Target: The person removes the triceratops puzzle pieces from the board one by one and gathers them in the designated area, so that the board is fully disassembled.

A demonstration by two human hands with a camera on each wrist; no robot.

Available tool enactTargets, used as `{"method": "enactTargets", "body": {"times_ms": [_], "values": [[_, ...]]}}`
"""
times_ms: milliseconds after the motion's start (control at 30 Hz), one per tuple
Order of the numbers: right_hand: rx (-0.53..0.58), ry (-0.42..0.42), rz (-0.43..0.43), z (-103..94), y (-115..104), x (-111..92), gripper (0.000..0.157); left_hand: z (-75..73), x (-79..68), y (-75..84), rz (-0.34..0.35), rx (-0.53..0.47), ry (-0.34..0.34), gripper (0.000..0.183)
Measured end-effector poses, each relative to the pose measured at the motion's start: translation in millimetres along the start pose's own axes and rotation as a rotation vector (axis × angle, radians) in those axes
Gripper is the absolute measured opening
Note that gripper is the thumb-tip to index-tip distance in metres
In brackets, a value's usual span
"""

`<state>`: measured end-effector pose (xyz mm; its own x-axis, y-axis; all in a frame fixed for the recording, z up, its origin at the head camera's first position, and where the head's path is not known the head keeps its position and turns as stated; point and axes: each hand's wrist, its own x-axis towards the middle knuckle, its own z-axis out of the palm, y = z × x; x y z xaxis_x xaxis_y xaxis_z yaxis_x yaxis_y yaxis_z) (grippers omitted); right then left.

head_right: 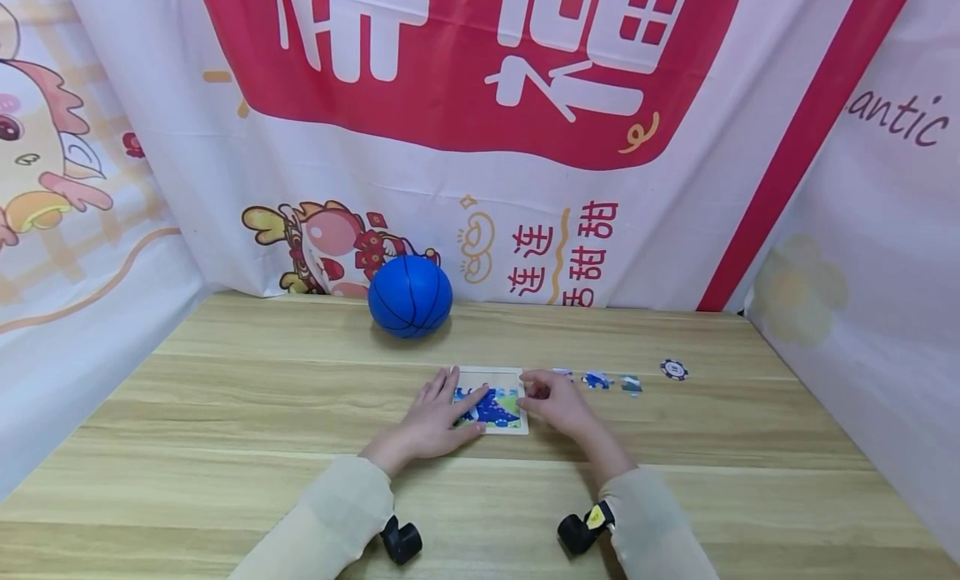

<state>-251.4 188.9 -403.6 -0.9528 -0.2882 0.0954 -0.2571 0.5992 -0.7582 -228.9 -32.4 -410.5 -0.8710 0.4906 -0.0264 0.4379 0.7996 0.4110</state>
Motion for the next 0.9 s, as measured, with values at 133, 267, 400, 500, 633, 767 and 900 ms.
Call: {"method": "enactTargets", "body": {"times_ms": [133, 267, 400, 500, 633, 767, 900], "values": [[-0.028, -0.025, -0.016, 4.1, 3, 0, 0.040, 2.4, 0.6, -0.5, -0.002, -0.006, -0.005, 0.057], [-0.069, -0.043, -0.006, 7.1, 1, -1, 0.039, 3.4, 1.1, -0.9, -0.005, 0.015, -0.012, 0.056], [-0.103, -0.042, -0.010, 9.5, -2, -2, 0.034, 4.0, 1.6, -1.7, -0.007, 0.029, -0.012, 0.056], [-0.128, -0.040, 0.001, 11.0, -4, -1, 0.031, 3.8, 1.5, -2.2, -0.009, 0.030, -0.012, 0.056], [-0.161, -0.037, 0.012, 12.8, -6, 1, 0.027, 4.1, 2.3, -3.0, -0.010, 0.029, -0.012, 0.056], [-0.171, -0.036, 0.031, 14.7, -7, 2, 0.024, 5.0, 2.8, -3.6, -0.016, 0.031, -0.019, 0.057], [-0.165, -0.018, 0.037, 16.5, -8, 2, 0.023, 4.8, 3.1, -2.6, -0.020, 0.031, -0.024, 0.057]]}}
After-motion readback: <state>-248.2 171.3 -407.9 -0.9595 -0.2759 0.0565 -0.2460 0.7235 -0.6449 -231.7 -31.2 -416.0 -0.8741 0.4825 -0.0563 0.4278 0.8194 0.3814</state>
